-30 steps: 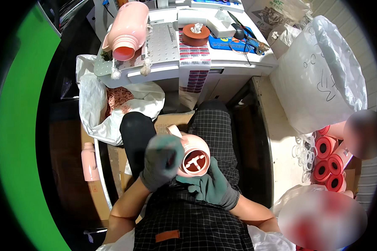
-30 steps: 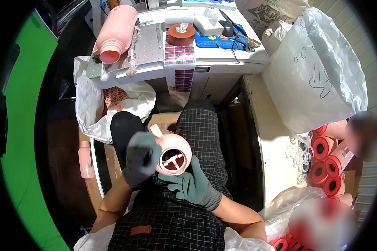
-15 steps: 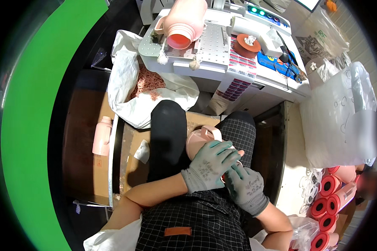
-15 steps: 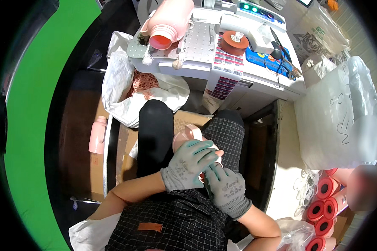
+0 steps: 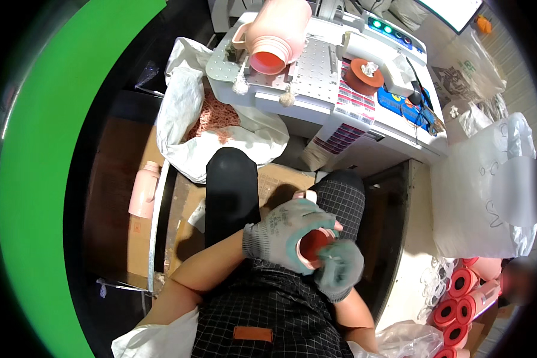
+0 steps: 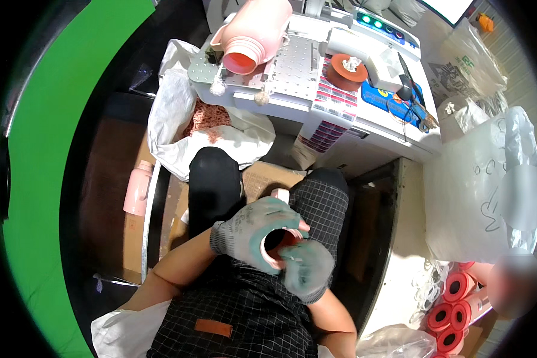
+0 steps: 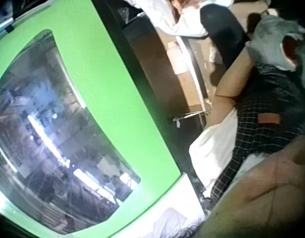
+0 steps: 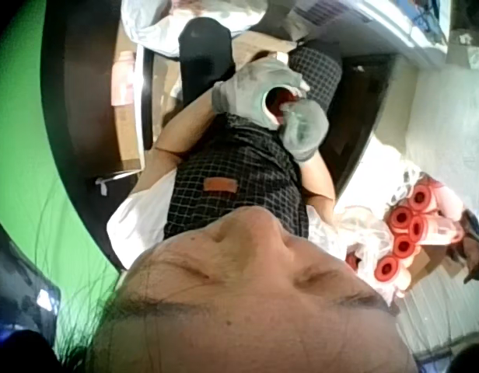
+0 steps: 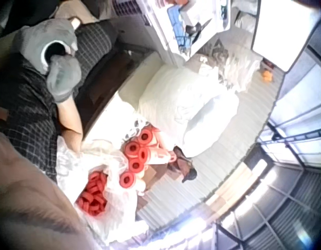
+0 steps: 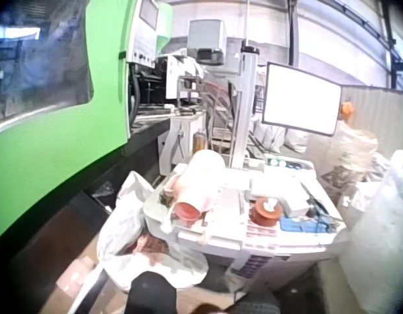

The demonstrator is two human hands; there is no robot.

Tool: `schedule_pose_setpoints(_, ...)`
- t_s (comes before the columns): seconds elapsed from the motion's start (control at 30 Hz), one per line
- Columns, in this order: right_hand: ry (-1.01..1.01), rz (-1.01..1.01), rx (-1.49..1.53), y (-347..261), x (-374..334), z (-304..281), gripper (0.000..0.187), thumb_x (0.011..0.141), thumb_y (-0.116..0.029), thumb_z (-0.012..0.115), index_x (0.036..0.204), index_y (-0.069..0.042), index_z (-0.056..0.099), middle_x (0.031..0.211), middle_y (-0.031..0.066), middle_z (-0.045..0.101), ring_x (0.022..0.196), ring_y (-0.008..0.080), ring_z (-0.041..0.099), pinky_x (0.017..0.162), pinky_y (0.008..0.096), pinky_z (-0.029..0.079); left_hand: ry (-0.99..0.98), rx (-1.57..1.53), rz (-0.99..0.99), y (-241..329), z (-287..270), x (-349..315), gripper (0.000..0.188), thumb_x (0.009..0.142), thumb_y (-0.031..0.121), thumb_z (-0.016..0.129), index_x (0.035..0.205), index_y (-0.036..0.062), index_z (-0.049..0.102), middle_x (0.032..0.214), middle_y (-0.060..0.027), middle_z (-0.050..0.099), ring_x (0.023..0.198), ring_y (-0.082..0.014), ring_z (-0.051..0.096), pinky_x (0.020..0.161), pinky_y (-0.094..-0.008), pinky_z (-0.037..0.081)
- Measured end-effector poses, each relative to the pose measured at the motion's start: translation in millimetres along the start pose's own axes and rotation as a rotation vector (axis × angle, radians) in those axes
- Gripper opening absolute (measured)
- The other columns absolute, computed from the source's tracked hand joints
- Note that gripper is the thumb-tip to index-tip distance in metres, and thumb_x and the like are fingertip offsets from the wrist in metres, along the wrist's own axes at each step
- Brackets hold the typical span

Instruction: The person sits on the floor and assembles pink plastic containers by inserting red circular components into the openings. They handle the containers and components one at a time, repeatedly picking up a container, inserting a red piece, and placing the assembled unit aside.

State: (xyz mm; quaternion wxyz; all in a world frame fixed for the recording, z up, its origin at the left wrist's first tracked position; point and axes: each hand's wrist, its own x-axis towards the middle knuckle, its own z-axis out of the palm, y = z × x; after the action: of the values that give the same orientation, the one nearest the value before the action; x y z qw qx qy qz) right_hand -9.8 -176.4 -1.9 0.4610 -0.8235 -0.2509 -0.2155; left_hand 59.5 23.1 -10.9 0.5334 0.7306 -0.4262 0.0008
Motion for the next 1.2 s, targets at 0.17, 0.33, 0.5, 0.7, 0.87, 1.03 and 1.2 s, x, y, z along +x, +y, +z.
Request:
schedule_pose_setpoints(0.17,0.562,0.285,0.484,24,35,5,0.009,0.102,-0.008,0.049,0.106,-0.004,0.056,0.101,0.0053,0.057,0.083,0.0087,0.054,0.075,0.0229,0.048,0.124,0.126,-0.052,16,-4,-31,0.066,0.065,0.031,0.094,0.121,0.0069,0.069,0.121,-0.0097,0.073,0.111,-0.0307,0.069,0.1,-0.0455,0.053)
schedule_pose_setpoints(0.33,-0.147,0.305,0.265,60,116,101,0.06,0.095,-0.02,0.069,0.147,0.0,0.048,0.138,0.0224,0.059,0.114,0.0305,0.066,0.094,0.0378,0.055,0.114,0.2,-0.061,38,-9,-32,0.063,0.065,0.03,0.092,0.12,0.0099,0.069,0.119,-0.0082,0.072,0.111,-0.0292,0.069,0.1,-0.0447,0.051)
schedule_pose_setpoints(0.5,0.078,0.355,0.35,93,105,102,0.048,0.096,-0.015,0.07,0.14,-0.001,0.056,0.129,0.0182,0.062,0.11,0.0268,0.064,0.095,0.0365,0.053,0.202,0.28,-0.069,22,-23,-24,0.069,0.065,0.029,0.095,0.124,0.0054,0.067,0.122,-0.0087,0.071,0.111,-0.0282,0.068,0.098,-0.042,0.051)
schedule_pose_setpoints(0.7,0.204,0.592,0.234,60,-30,0,0.007,0.094,-0.003,0.066,0.096,0.003,0.069,0.098,0.0175,0.069,0.092,0.0307,0.068,0.085,0.0373,0.053,0.153,-0.105,-0.32,-7,0,-31,0.084,0.063,0.021,0.097,0.135,0.0043,0.058,0.127,-0.0108,0.067,0.113,-0.0288,0.067,0.101,-0.0416,0.051)
schedule_pose_setpoints(0.87,0.779,0.791,-0.174,87,-143,-103,0.009,0.095,-0.004,0.068,0.1,0.002,0.07,0.096,0.008,0.072,0.089,0.0162,0.068,0.08,0.0316,0.056,0.116,0.059,-0.313,-18,13,-19,0.092,0.065,0.03,0.093,0.141,-0.0002,0.051,0.129,-0.013,0.065,0.12,-0.0264,0.063,0.11,-0.0412,0.047)
schedule_pose_setpoints(1.03,0.977,0.899,-0.64,109,-220,-212,0.023,0.097,-0.016,0.072,0.115,-0.001,0.07,0.103,0.011,0.068,0.079,0.0173,0.066,0.074,0.033,0.054,0.039,0.14,-0.236,-23,19,-3,0.079,0.064,0.01,0.08,0.137,0.0014,0.053,0.125,-0.0125,0.063,0.118,-0.0261,0.062,0.106,-0.039,0.049)
schedule_pose_setpoints(1.2,0.795,1.032,-0.988,134,-198,-267,0.02,0.097,-0.021,0.066,0.109,-0.008,0.073,0.105,0.0148,0.067,0.089,0.0296,0.067,0.079,0.0405,0.054,0.109,0.178,-0.231,-12,28,0,0.075,0.058,0.012,0.087,0.127,0.0015,0.059,0.118,-0.0125,0.069,0.112,-0.0321,0.065,0.116,-0.0464,0.04)
